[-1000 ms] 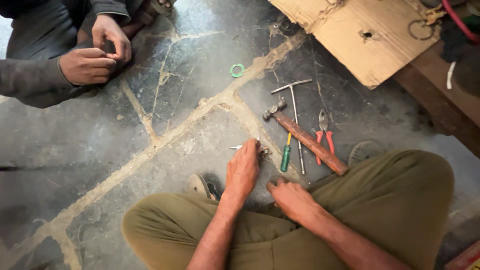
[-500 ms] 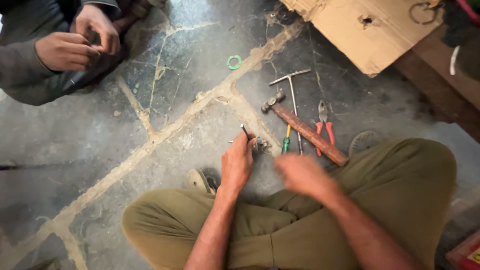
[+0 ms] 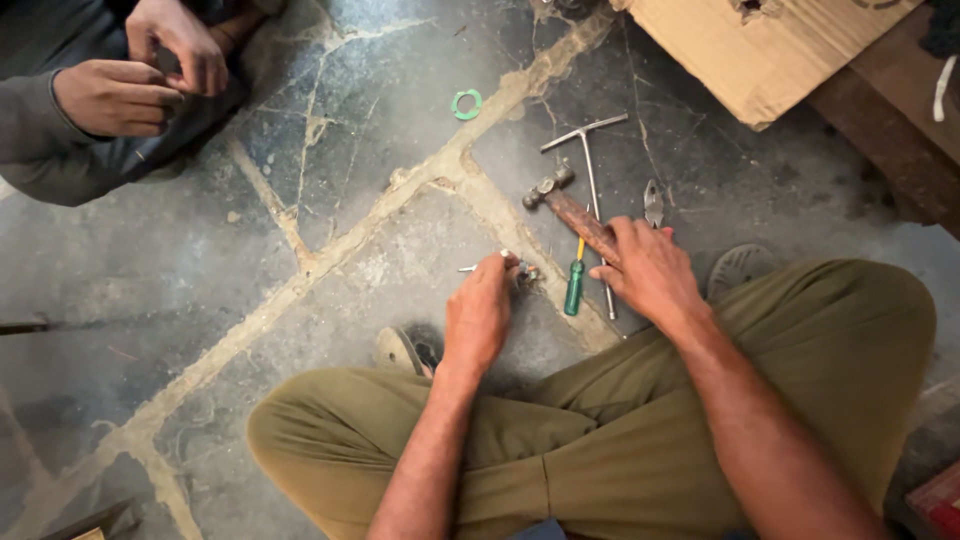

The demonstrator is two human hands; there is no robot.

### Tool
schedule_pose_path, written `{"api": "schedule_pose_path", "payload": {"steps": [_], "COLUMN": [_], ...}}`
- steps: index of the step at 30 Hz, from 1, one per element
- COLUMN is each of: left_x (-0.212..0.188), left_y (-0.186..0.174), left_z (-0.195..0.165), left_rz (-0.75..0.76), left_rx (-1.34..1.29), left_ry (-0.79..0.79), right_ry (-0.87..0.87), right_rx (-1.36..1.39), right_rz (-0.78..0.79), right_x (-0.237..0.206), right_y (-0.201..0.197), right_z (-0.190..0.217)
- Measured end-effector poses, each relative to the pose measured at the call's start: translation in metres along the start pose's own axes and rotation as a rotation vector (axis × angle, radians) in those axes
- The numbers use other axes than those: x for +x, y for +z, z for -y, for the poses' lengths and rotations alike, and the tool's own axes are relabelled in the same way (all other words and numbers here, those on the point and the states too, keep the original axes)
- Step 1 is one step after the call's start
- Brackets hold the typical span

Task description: The person sits on the floor and uses a hammer and a metal rod to repeatedly strike a small cylindrical metal component. They adjust the component's position between strikes and occasionally inspect it. Another person is visible nearby but not directly involved in the task.

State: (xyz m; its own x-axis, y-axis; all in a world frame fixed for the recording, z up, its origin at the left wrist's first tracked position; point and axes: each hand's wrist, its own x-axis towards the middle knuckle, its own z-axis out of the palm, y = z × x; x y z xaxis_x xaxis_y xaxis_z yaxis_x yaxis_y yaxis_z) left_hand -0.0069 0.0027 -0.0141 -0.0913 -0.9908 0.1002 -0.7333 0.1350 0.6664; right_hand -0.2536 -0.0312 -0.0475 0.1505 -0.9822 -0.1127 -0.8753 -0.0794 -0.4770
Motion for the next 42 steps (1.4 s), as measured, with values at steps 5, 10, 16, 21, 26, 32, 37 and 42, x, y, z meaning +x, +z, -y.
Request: {"api": "schedule_pose_path", "payload": {"steps": [5, 10, 16, 21, 26, 32, 37, 42], "left_x": [0.002, 0.003, 0.003, 0.007, 0.005, 0.008, 0.007, 0.006], "left_y": [0.005, 0.006, 0.004, 0.009, 0.007, 0.0, -0.002, -0.002], "left_z": [0.002, -0.001, 0.003, 0.004, 0.005, 0.004, 0.003, 0.008], "left_rz": [-0.04, -0.022, -0.003, 0.0, 0.014, 0.041, 0.028, -0.007], "left_rx": [-0.006, 0.021, 0.036, 0.072, 0.063, 0.082, 0.079, 0.04], "left_ry": [0.105, 0.111, 0.102, 0.134, 0.074, 0.051, 0.067, 0.112], "right_ry": [-0.003, 0.375, 0.248, -0.069, -0.051, 0.232, -0.144, -0.038], "right_rx": [0.117, 0.704, 0.578, 0.368, 0.33, 0.543, 0.371, 0.363], "right_rz": [-0.068, -0.085, -0.146, -0.049, -0.132, -0.321, -0.144, -0.307], "right_x": [0.008, -0.025, -0.109, -0.104, -0.114, -0.14, -0.111, -0.123], "right_y": [-0.006, -0.059, -0.099, -0.094, -0.107, -0.107, -0.094, -0.122], "right_z": [0.008, 0.05, 0.085, 0.09, 0.086, 0.078, 0.09, 0.109]}}
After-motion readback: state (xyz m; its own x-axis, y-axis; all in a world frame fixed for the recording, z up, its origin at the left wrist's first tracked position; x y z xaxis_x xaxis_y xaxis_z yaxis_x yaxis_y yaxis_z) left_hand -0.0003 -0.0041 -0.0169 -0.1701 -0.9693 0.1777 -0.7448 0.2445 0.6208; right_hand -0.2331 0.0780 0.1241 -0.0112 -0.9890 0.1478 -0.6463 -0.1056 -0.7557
